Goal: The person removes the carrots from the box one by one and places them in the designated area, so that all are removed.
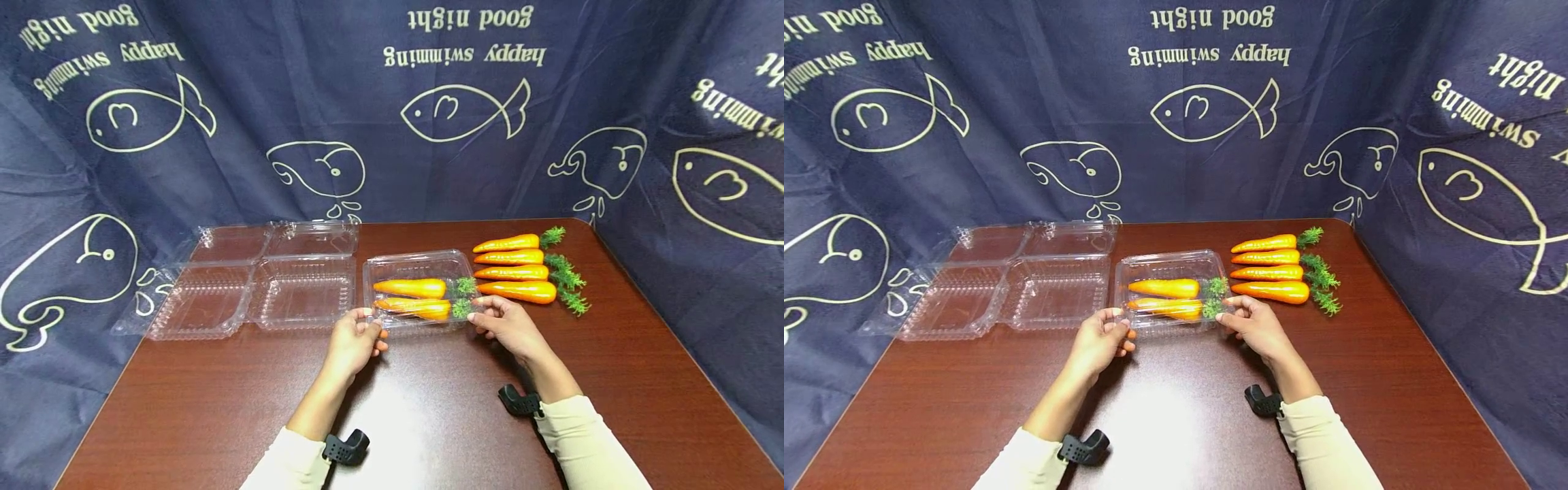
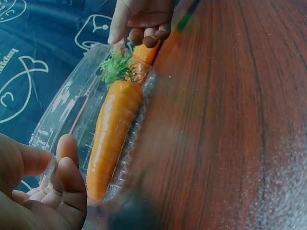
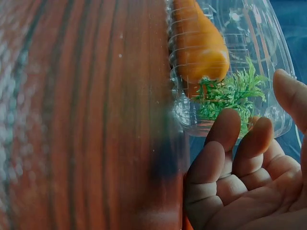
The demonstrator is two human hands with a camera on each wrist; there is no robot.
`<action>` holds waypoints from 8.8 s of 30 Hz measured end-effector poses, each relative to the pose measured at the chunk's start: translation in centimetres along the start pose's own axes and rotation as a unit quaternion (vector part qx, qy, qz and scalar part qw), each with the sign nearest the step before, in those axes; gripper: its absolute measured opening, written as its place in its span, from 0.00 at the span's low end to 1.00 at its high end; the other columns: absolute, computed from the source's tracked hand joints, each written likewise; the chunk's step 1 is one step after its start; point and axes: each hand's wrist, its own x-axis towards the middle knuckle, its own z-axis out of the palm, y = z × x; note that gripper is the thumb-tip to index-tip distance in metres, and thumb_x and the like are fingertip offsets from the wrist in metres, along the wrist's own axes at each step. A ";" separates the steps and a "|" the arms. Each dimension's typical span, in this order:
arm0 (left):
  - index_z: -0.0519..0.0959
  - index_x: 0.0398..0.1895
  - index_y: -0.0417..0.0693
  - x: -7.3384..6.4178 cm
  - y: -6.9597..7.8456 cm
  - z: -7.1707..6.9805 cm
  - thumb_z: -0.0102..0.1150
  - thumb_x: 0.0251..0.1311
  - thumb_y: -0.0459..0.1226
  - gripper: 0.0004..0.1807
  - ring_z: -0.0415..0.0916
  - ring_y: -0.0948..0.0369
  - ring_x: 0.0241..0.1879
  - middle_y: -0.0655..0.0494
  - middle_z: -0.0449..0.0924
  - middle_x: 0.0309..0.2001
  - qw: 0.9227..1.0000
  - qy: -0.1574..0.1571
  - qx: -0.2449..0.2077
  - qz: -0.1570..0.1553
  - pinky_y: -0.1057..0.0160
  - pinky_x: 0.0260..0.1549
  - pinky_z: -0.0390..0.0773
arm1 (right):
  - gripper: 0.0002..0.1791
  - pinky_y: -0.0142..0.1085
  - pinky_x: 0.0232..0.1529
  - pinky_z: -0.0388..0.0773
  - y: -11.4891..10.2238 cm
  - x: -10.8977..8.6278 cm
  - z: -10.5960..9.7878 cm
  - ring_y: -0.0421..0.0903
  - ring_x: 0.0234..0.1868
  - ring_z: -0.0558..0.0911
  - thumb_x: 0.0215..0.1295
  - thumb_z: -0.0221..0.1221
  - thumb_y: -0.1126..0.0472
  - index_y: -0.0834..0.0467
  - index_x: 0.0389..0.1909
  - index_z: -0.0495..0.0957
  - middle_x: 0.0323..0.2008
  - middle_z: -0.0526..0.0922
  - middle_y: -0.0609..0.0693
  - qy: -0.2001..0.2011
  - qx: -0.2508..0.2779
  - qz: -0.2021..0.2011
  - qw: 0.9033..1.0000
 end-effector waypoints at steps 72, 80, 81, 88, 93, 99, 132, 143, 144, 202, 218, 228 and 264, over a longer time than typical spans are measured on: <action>0.70 0.55 0.33 0.3 0.0 0.2 0.66 0.60 0.32 0.23 0.83 0.55 0.22 0.54 0.79 0.24 0.984 0.044 0.166 0.052 0.65 0.19 0.74 | 0.24 0.34 0.28 0.78 -0.3 -0.3 0.5 0.46 0.32 0.80 0.64 0.63 0.69 0.71 0.58 0.67 0.37 0.79 0.59 -0.019 -0.047 -0.062 0.997; 0.69 0.57 0.34 0.5 0.3 0.7 0.62 0.61 0.29 0.22 0.83 0.55 0.23 0.51 0.78 0.26 0.994 0.028 0.100 0.024 0.70 0.16 0.71 | 0.37 0.53 0.56 0.70 -1.0 -0.5 0.5 0.60 0.53 0.75 0.56 0.69 0.67 0.69 0.67 0.66 0.56 0.73 0.67 0.072 -0.247 -0.174 0.951; 0.68 0.58 0.34 0.5 0.3 0.7 0.62 0.61 0.28 0.22 0.83 0.55 0.24 0.51 0.77 0.26 0.996 0.025 0.085 0.017 0.71 0.16 0.71 | 0.36 0.55 0.58 0.68 -1.1 -0.5 0.5 0.61 0.56 0.74 0.56 0.70 0.67 0.69 0.66 0.67 0.57 0.73 0.67 0.074 -0.257 -0.182 0.946; 0.65 0.56 0.33 0.2 0.5 0.6 0.56 0.59 0.24 0.22 0.82 0.58 0.22 0.51 0.75 0.26 0.998 0.020 0.056 0.008 0.71 0.16 0.66 | 0.34 0.55 0.64 0.65 -1.3 -0.4 0.8 0.61 0.63 0.71 0.56 0.70 0.64 0.69 0.63 0.70 0.62 0.72 0.65 0.063 -0.278 -0.191 0.939; 0.67 0.54 0.33 0.4 0.5 0.7 0.56 0.58 0.24 0.20 0.82 0.58 0.21 0.52 0.75 0.26 0.998 0.015 0.064 0.009 0.71 0.15 0.65 | 0.34 0.55 0.58 0.71 -1.4 -0.8 0.2 0.60 0.59 0.76 0.55 0.72 0.63 0.68 0.62 0.72 0.61 0.75 0.63 0.061 -0.293 -0.196 0.934; 0.68 0.53 0.33 0.7 0.4 0.5 0.57 0.56 0.24 0.20 0.82 0.58 0.21 0.53 0.75 0.24 0.999 0.010 0.047 0.005 0.71 0.18 0.69 | 0.35 0.54 0.53 0.75 -1.2 -0.9 -0.3 0.59 0.54 0.79 0.54 0.73 0.61 0.66 0.62 0.73 0.56 0.79 0.62 0.061 -0.310 -0.209 0.925; 0.73 0.44 0.33 0.2 0.0 -0.2 0.49 0.69 0.29 0.06 0.84 0.56 0.22 0.48 0.79 0.24 0.996 0.010 0.084 0.039 0.64 0.21 0.80 | 0.26 0.54 0.54 0.75 -3.0 -0.9 -1.0 0.60 0.51 0.82 0.52 0.73 0.60 0.68 0.52 0.80 0.48 0.84 0.62 0.069 -0.342 -0.268 0.898; 0.76 0.41 0.36 -0.6 0.5 -1.2 0.54 0.67 0.31 0.05 0.83 0.56 0.21 0.49 0.81 0.24 0.987 0.022 0.151 0.049 0.68 0.16 0.72 | 0.14 0.42 0.45 0.77 -4.3 0.2 -0.9 0.50 0.45 0.83 0.50 0.74 0.63 0.60 0.37 0.83 0.41 0.85 0.52 0.094 -0.292 -0.321 0.896; 0.76 0.41 0.36 -0.7 0.5 -1.2 0.54 0.67 0.31 0.05 0.83 0.56 0.21 0.49 0.81 0.24 0.986 0.025 0.156 0.054 0.68 0.16 0.72 | 0.13 0.40 0.44 0.76 -4.4 0.4 -0.9 0.50 0.45 0.83 0.51 0.74 0.64 0.60 0.35 0.82 0.41 0.85 0.52 0.097 -0.286 -0.324 0.897; 0.64 0.71 0.34 -1.7 0.0 -3.3 0.55 0.71 0.36 0.29 0.64 0.66 0.09 0.53 0.80 0.21 0.968 -0.038 0.232 0.089 0.71 0.08 0.66 | 0.15 0.27 0.27 0.75 -4.0 12.6 0.1 0.39 0.27 0.76 0.70 0.50 0.73 0.73 0.56 0.68 0.34 0.75 0.58 0.042 -0.084 -0.117 0.989; 0.64 0.70 0.31 -1.6 -0.2 -3.2 0.55 0.69 0.35 0.29 0.70 0.64 0.09 0.60 0.73 0.16 0.968 -0.036 0.226 0.101 0.66 0.07 0.71 | 0.24 0.33 0.32 0.79 -2.2 12.0 0.3 0.41 0.30 0.78 0.76 0.47 0.67 0.73 0.68 0.59 0.39 0.76 0.59 -0.043 -0.078 0.020 0.996; 0.64 0.69 0.29 -1.5 -0.2 -3.2 0.56 0.69 0.35 0.29 0.71 0.63 0.12 0.61 0.70 0.16 0.970 -0.047 0.220 0.097 0.69 0.08 0.68 | 0.25 0.30 0.30 0.78 -1.7 11.8 0.1 0.39 0.28 0.78 0.76 0.45 0.66 0.76 0.68 0.59 0.33 0.77 0.54 -0.060 -0.056 0.041 0.996; 0.65 0.68 0.28 -2.3 -0.5 -3.5 0.59 0.68 0.35 0.30 0.66 0.67 0.09 0.59 0.72 0.13 0.967 -0.034 0.227 0.111 0.66 0.07 0.68 | 0.21 0.47 0.53 0.76 -12.2 7.5 5.4 0.50 0.48 0.81 0.69 0.59 0.57 0.64 0.58 0.76 0.53 0.82 0.58 -0.237 -0.401 -0.205 0.861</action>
